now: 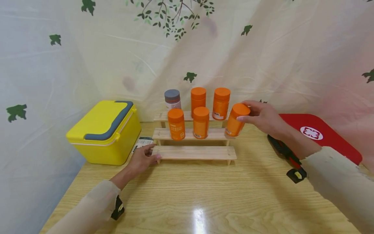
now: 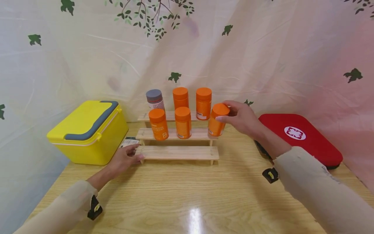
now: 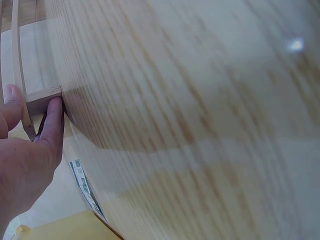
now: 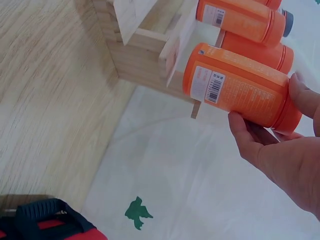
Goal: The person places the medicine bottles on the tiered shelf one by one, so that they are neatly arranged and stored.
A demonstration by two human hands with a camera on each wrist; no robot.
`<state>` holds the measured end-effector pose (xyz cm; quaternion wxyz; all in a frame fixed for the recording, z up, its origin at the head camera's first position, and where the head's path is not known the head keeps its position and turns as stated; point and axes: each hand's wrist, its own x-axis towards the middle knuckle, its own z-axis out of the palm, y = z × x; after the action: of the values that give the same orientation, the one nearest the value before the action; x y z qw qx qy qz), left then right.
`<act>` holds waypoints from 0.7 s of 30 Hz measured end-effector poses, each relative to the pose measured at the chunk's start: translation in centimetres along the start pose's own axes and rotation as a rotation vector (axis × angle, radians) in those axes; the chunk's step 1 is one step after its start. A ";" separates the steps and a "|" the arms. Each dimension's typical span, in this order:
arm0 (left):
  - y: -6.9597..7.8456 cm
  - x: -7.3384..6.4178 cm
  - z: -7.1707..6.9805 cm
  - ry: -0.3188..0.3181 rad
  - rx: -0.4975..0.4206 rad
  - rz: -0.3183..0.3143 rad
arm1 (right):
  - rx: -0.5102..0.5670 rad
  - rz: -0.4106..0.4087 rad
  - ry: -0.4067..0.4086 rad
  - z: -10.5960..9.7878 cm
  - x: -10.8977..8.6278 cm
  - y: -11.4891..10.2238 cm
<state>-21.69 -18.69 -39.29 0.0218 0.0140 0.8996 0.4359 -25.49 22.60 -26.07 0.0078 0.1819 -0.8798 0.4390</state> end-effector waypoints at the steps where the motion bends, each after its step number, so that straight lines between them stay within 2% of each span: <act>1: 0.0 0.0 0.0 0.001 -0.001 -0.001 | 0.002 -0.002 -0.004 0.2 0.1 -0.1; 15: 0.1 -0.1 -0.1 -0.005 -0.001 0.003 | 0.007 -0.007 -0.065 2.9 1.7 0.0; 21: 0.0 -0.1 -0.1 -0.009 -0.003 0.009 | 0.020 0.006 -0.061 3.5 2.0 -0.2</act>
<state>-21.57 -18.75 -39.23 0.0241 0.0200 0.8987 0.4374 -26.77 19.18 -27.68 -0.0222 0.1926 -0.8757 0.4422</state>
